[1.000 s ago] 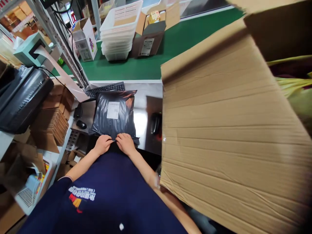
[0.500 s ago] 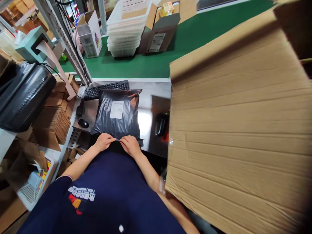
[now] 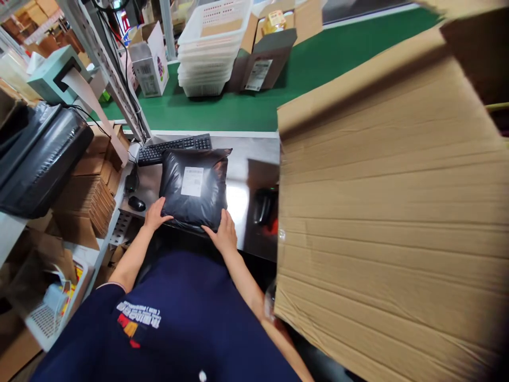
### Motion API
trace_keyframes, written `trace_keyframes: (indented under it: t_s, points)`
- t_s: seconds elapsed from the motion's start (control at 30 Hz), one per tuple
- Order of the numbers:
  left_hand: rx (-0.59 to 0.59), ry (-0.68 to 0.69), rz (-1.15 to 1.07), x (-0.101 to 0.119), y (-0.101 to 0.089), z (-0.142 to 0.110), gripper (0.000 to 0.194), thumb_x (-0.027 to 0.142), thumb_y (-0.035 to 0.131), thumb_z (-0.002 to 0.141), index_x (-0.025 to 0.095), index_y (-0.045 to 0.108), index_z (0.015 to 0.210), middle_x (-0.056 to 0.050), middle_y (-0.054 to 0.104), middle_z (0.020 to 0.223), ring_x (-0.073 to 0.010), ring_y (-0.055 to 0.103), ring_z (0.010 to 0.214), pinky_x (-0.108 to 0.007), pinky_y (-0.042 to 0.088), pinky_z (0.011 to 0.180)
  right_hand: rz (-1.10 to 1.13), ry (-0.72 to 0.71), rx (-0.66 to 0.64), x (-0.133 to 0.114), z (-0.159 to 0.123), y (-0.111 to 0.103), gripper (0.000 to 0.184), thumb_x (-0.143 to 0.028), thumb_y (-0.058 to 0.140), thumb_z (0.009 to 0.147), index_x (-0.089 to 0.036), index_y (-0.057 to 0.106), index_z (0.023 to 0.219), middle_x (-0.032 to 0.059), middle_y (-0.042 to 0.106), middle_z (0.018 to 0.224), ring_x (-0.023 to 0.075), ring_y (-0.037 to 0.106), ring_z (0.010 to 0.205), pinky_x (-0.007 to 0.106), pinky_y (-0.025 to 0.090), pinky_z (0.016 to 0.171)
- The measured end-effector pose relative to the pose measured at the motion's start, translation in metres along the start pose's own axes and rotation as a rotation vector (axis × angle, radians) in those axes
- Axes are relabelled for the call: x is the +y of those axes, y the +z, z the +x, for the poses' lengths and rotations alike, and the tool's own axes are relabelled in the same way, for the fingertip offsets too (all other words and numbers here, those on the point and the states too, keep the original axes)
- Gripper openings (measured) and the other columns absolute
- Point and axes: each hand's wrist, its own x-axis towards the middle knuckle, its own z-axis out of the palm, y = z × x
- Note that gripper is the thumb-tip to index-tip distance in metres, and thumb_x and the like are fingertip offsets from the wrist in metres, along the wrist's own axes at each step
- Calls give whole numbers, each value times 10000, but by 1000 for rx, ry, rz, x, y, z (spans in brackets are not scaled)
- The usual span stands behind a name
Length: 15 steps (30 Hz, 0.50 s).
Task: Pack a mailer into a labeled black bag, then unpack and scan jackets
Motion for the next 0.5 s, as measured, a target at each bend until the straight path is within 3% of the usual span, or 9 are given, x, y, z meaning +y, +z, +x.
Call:
trace_keyframes:
  t_s: [0.07, 0.13, 0.2, 0.27, 0.33, 0.43, 0.5]
  points:
    - [-1, 10, -46, -2, -1, 2, 700, 521, 701, 906, 196, 532, 1503, -164, 525, 1546, -314, 541, 1394, -452, 433, 1187, 35, 1, -43, 6, 1, -4, 946, -727, 477, 928, -118, 232, 1609, 250, 340, 1604, 372, 343, 1484, 553, 365, 1187]
    - [14, 9, -65, 3, -1, 0, 636, 500, 629, 958, 205, 525, 1512, -153, 529, 1546, -306, 547, 1390, -453, 435, 1184, 57, -2, -63, 6, 1, -8, 910, -710, 461, 940, -127, 249, 1607, 242, 357, 1600, 357, 347, 1491, 549, 355, 1201]
    - [42, 23, -42, 12, 1, -4, 820, 552, 710, 885, 180, 447, 1566, -181, 480, 1578, -347, 510, 1417, -495, 407, 1198, 47, 9, -70, 0, 0, -11, 996, -749, 496, 904, -115, 212, 1618, 257, 319, 1620, 372, 319, 1508, 572, 329, 1211]
    - [61, 33, 6, 23, 3, -6, 1103, 596, 858, 710, 150, 380, 1599, -220, 423, 1606, -411, 477, 1426, -553, 384, 1196, 1, 30, -72, -11, -1, -11, 1182, -825, 575, 809, -110, 128, 1636, 276, 216, 1660, 415, 254, 1532, 636, 271, 1215]
    - [61, 17, 25, 30, 5, -5, 1142, 562, 920, 633, 166, 418, 1579, -217, 435, 1599, -430, 498, 1392, -573, 402, 1168, -29, 58, -80, -22, 1, -10, 1321, -871, 621, 733, -107, 50, 1646, 287, 121, 1682, 450, 197, 1544, 681, 245, 1203]
    - [91, -42, -147, 26, 1, 2, 717, 498, 799, 825, 205, 584, 1443, -163, 593, 1473, -343, 592, 1298, -492, 472, 1119, 20, 94, -94, -27, 5, -10, 1372, -874, 638, 710, -73, 29, 1643, 297, 124, 1677, 454, 192, 1543, 655, 274, 1202]
    - [220, -165, -357, 14, -6, 10, 525, 482, 565, 1004, 170, 576, 1426, -166, 645, 1389, -262, 659, 1177, -418, 525, 1043, 102, 121, -93, -21, 10, -12, 1428, -871, 691, 649, -60, 56, 1639, 293, 157, 1672, 446, 191, 1547, 622, 262, 1228]
